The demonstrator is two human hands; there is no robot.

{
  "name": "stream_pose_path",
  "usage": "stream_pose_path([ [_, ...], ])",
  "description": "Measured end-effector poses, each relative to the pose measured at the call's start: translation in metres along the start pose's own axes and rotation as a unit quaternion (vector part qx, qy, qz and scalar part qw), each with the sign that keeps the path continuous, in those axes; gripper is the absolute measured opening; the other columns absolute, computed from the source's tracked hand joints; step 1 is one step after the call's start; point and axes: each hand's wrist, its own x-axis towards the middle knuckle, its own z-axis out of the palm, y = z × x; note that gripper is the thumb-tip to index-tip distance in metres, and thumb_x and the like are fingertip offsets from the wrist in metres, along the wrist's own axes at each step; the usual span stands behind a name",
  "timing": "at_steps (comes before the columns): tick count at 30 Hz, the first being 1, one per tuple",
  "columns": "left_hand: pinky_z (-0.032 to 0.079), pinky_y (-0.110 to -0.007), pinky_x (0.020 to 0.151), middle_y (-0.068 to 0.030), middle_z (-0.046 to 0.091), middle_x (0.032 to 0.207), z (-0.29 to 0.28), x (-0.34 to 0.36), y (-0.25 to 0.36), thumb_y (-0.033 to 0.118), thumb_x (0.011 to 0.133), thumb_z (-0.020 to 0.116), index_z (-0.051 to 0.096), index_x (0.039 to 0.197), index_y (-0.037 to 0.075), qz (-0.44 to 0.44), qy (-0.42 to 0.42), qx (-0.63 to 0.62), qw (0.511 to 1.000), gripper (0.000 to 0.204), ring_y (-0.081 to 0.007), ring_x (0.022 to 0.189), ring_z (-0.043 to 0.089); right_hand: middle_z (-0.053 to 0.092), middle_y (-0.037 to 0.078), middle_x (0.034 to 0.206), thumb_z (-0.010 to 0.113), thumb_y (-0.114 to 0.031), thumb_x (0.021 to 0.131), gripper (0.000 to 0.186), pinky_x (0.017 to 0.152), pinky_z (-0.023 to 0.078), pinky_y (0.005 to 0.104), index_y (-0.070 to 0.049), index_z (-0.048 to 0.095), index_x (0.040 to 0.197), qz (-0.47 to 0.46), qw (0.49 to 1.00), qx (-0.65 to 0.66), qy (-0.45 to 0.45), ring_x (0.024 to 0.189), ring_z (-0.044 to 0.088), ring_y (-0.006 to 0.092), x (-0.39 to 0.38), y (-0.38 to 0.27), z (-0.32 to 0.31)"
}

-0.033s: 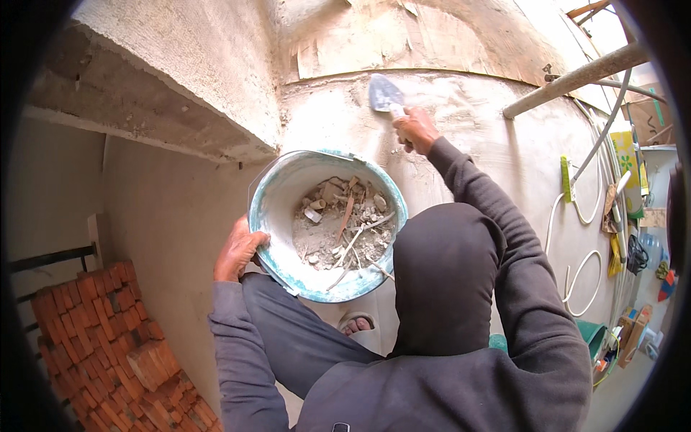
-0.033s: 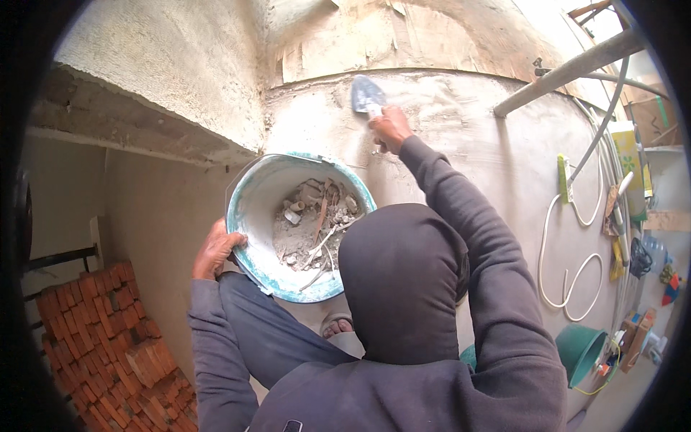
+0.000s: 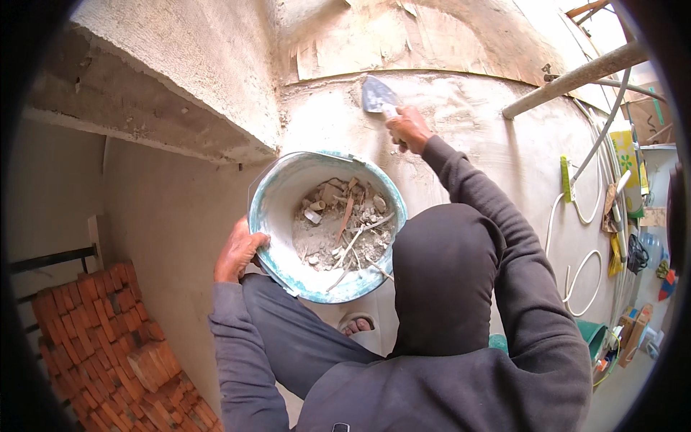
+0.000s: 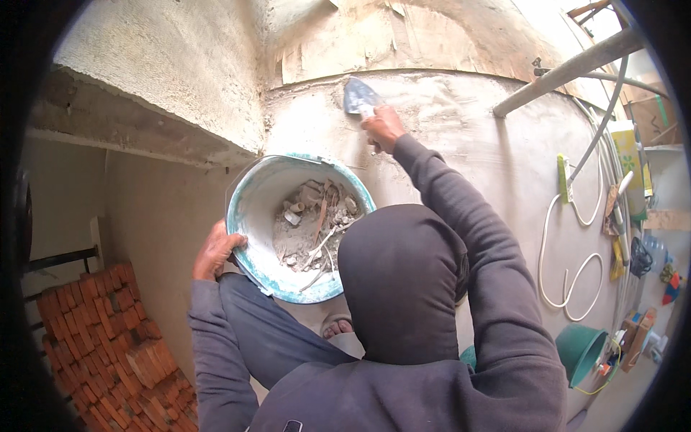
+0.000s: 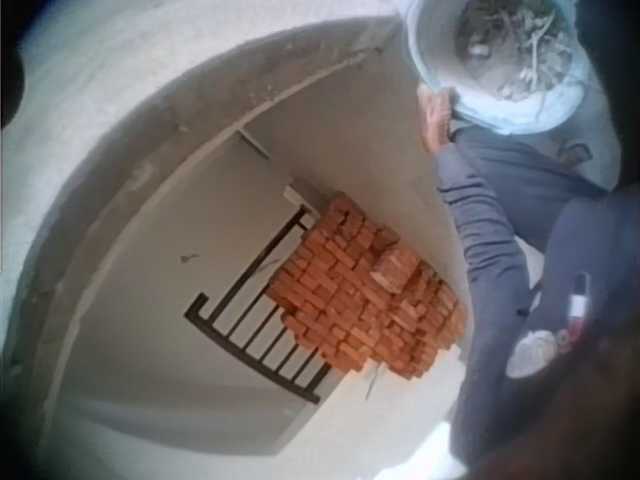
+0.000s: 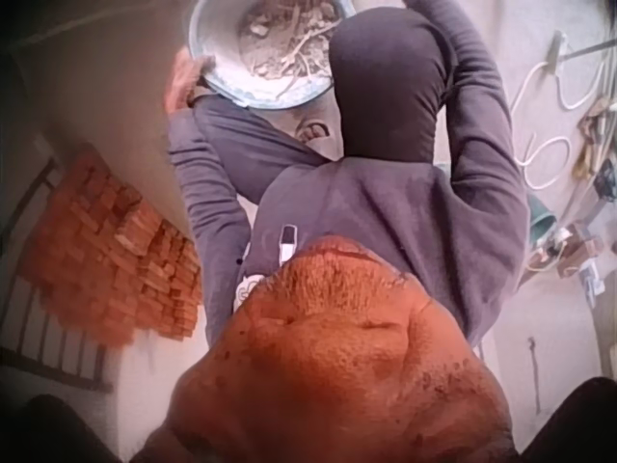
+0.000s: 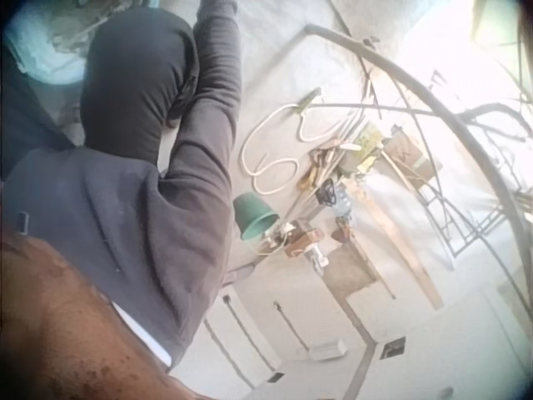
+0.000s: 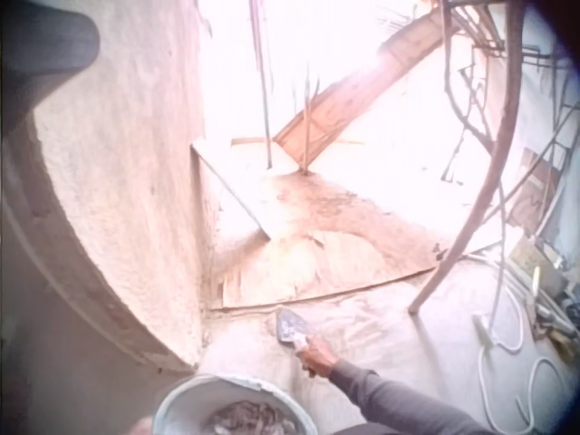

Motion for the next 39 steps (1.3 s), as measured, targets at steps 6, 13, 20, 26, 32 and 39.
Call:
stream_pose_path([
  [6,0.05,-0.03,0.071,-0.0089,0.063,0.09,-0.005,0.005,-0.013,0.008,0.071,0.058,0.056,0.118,-0.006,-0.015,0.009,0.009,1.0,0.049,-0.0177,0.078,0.06,0.058,0.01,0.066,0.054,-0.01,0.086,0.045,0.036,0.048,0.0293,0.01,0.054,0.126,-0.13,0.977,-0.157,-0.061,0.046,0.055,0.0143,-0.005,-0.019,0.027],
  [13,0.05,-0.03,0.07,-0.009,0.063,0.091,-0.002,0.005,-0.009,0.009,0.07,0.058,0.057,0.117,-0.005,0.028,0.007,0.006,1.0,0.05,-0.0174,0.078,0.06,0.057,0.009,0.066,0.053,-0.009,0.088,0.029,0.037,0.047,0.0281,0.008,0.058,0.111,-0.072,0.988,-0.128,0.04,0.049,0.057,0.0158,0.007,0.011,0.002],
  [20,0.054,-0.033,0.062,-0.0102,0.065,0.095,-0.002,0.006,-0.016,0.008,0.071,0.061,0.057,0.121,-0.003,-0.011,0.027,0.005,1.0,0.051,-0.0199,0.076,0.064,0.06,0.01,0.071,0.056,-0.01,0.084,0.054,0.036,0.047,0.028,0.001,0.052,0.137,-0.084,0.989,-0.103,-0.071,0.047,0.055,0.0129,-0.034,0.002,0.001],
  [26,0.052,-0.033,0.056,-0.0089,0.064,0.092,-0.002,0.005,-0.016,0.009,0.071,0.061,0.058,0.119,-0.002,-0.028,0.03,0.009,0.999,0.049,-0.0184,0.072,0.062,0.059,0.009,0.071,0.055,-0.008,0.081,0.055,0.036,0.046,0.028,0.003,0.054,0.134,-0.044,0.992,-0.047,0.106,0.047,0.055,0.0124,-0.099,0.051,-0.079],
  [32,0.052,-0.031,0.059,-0.0075,0.064,0.093,-0.005,0.004,-0.014,0.01,0.071,0.06,0.058,0.117,-0.003,-0.008,0.006,0.005,1.0,0.048,-0.0174,0.075,0.061,0.063,0.013,0.083,0.055,-0.006,0.081,0.053,0.044,0.051,0.0311,0.003,0.053,0.133,0.059,0.982,-0.082,0.162,0.058,0.061,0.0157,-0.171,0.087,-0.088],
  [39,0.052,-0.031,0.06,-0.0071,0.063,0.091,-0.006,0.008,-0.019,0.011,0.07,0.06,0.058,0.117,-0.004,-0.006,0.003,0.009,1.0,0.049,-0.0168,0.074,0.061,0.066,0.02,0.107,0.059,-0.002,0.079,0.064,0.068,0.056,0.0349,-0.002,0.048,0.141,0.006,0.993,-0.101,-0.069,0.082,0.065,0.0239,-0.119,0.068,-0.013],
])
